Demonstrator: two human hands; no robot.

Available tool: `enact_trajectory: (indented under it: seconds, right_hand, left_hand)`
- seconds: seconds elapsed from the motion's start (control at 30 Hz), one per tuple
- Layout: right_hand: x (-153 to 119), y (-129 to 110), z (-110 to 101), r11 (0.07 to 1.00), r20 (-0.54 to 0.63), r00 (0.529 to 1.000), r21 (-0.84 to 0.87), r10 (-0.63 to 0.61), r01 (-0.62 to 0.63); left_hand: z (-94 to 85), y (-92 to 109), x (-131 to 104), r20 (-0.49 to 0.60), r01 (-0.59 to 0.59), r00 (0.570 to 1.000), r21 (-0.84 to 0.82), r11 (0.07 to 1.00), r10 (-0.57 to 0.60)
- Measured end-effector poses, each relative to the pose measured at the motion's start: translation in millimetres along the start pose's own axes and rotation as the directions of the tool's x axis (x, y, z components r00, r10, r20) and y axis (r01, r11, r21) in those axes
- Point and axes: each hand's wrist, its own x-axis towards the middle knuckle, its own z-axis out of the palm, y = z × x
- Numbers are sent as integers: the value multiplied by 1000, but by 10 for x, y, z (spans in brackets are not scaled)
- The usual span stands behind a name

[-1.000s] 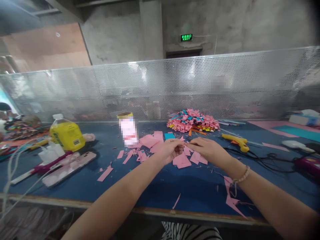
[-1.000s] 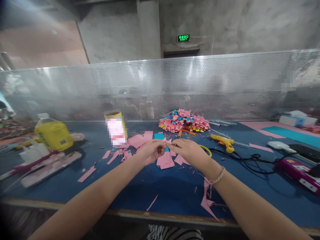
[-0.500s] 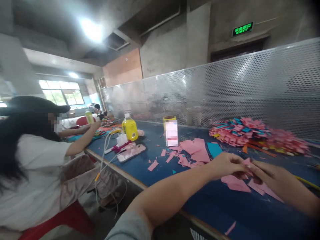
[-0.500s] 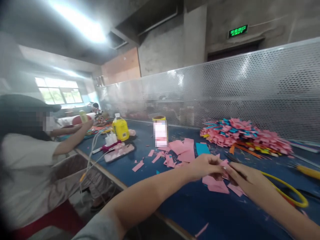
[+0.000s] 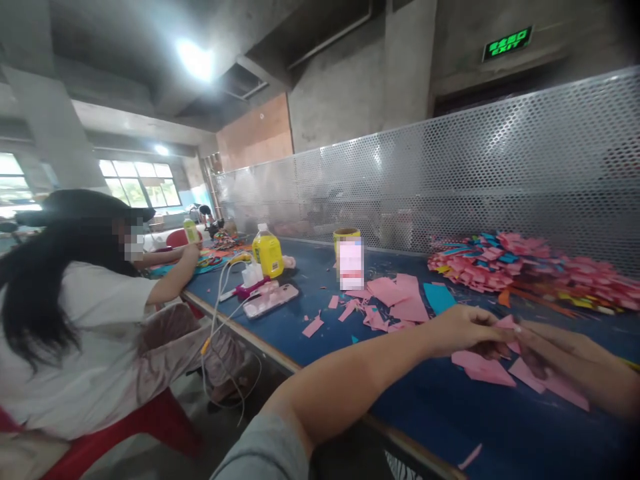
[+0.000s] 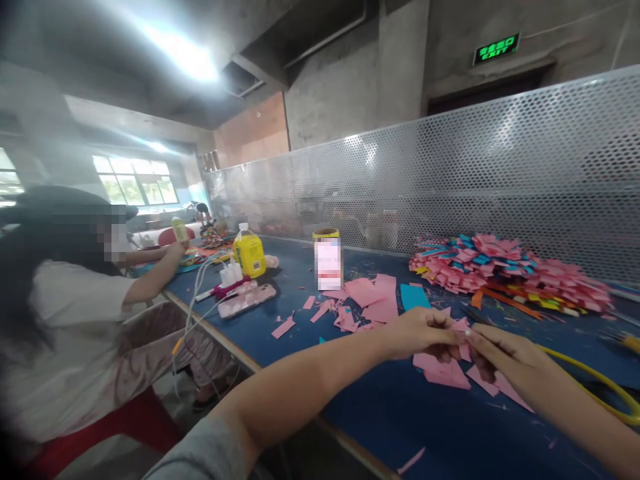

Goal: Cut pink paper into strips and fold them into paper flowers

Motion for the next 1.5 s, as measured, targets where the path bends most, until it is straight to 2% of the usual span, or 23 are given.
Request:
enact_trajectory:
  seconds: [0.17, 0.3, 0.43, 0.57, 0.77, 0.93, 1.03, 1.17, 1.27, 1.4, 1.5]
  right_hand:
    - [-47, -331, -52, 996, -39, 999, 77, -31, 34]
    - [-9, -346, -69, 989, -119, 983, 13, -143, 145]
    - [15, -319, -88, 980, -131, 971, -50, -198, 193]
    - [8, -343, -89, 988, -120, 981, -54, -150, 144]
    - [17, -329, -61, 991, -173, 981, 82, -87, 102]
    - [46, -300, -47, 986, -215, 977, 163, -5, 41]
    - [58, -282, -38, 967, -182, 982, 255, 45, 3]
    - [40, -300, -27, 940, -143, 990, 337, 4, 45]
    - [16, -337, -19, 935, -147, 987, 337, -59, 106]
    - [12, -347, -7, 952, -237, 966, 260, -99, 162]
    - [21, -320, -6, 974, -303, 946, 148, -118, 169]
  left_hand:
    - [29, 83, -37, 32, 4, 999, -126, 992, 0]
    - [31, 160, -43, 15, 56, 998, -220, 974, -53]
    - [44, 184, -38, -110, -11, 994, -155, 988, -6]
    - [50, 177, -37, -124, -74, 990, -63, 995, 66]
    - [24, 183, -35, -217, -117, 968, 53, 992, 126]
    - [9, 180, -29, -245, -107, 966, -87, 990, 83]
    - [9, 188, -27, -269, -166, 956, -182, 969, 113]
    - [8, 224, -39, -318, -226, 938, -264, 938, 136]
    - [-3, 237, -43, -331, -246, 928, -205, 947, 170]
    - [-15, 221, -30, -355, -246, 914, -105, 964, 195]
    - [-4, 209, -19, -342, -256, 919, -146, 956, 194]
